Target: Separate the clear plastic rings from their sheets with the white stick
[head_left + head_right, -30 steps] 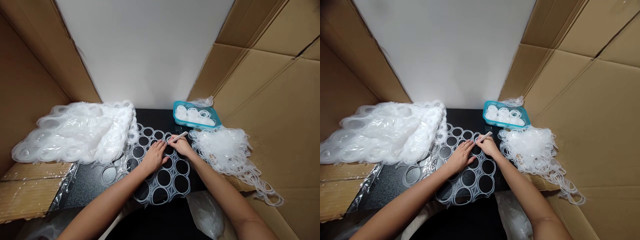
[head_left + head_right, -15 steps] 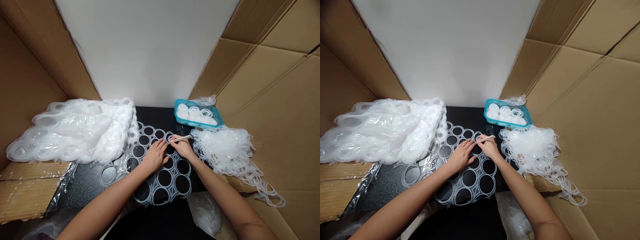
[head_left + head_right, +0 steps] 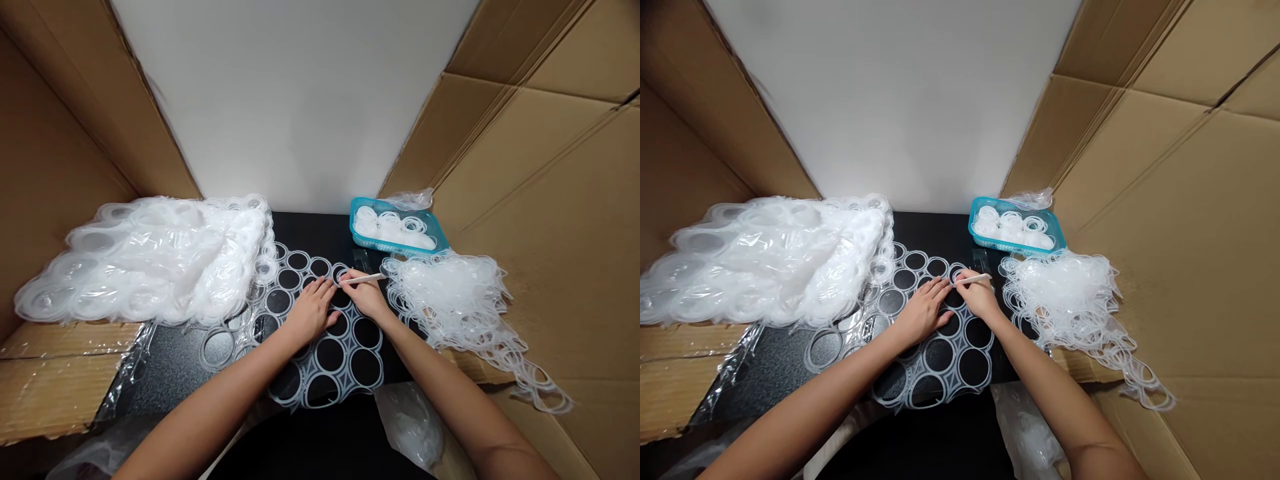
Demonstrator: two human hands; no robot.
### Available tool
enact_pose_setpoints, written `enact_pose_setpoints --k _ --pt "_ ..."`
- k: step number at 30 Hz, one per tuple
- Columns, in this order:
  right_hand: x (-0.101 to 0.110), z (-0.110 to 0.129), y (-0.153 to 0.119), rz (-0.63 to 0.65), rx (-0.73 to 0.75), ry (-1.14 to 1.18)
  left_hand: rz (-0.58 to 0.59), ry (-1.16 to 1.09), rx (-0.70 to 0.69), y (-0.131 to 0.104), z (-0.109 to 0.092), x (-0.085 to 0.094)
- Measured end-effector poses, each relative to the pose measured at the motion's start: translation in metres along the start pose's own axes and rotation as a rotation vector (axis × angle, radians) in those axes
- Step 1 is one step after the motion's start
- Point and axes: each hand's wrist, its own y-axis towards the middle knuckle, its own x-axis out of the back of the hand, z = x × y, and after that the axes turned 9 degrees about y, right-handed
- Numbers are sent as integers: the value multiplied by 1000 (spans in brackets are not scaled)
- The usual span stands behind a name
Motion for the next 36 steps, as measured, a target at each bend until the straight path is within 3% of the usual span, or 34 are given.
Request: enact_pose_setpoints --k 8,18,21,26,28,29,31,34,36 --pt "3 -1 1 45 -24 21 3 -7 0 1 0 1" --pt "-10 4 -10 36 178 -266 3 -24 3 1 0 3" --pt "6 -1 -3 -140 145 -302 1 -18 7 0 0 5" --pt "78 -12 19 -621 35 -306 0 12 13 3 -2 1" --pt "97 -11 23 -695 16 -306 4 27 21 11 -3 0" --pt "100 -9 22 -664 -4 -287 7 33 29 17 -4 1" --pt "90 -2 18 -471 -61 -205 -3 31 43 25 -5 6" --pt "54 11 1 -118 -106 -61 -55 -5 15 23 -6 18" --pt "29 17 -12 24 -95 -5 -48 -31 -46 10 -7 23"
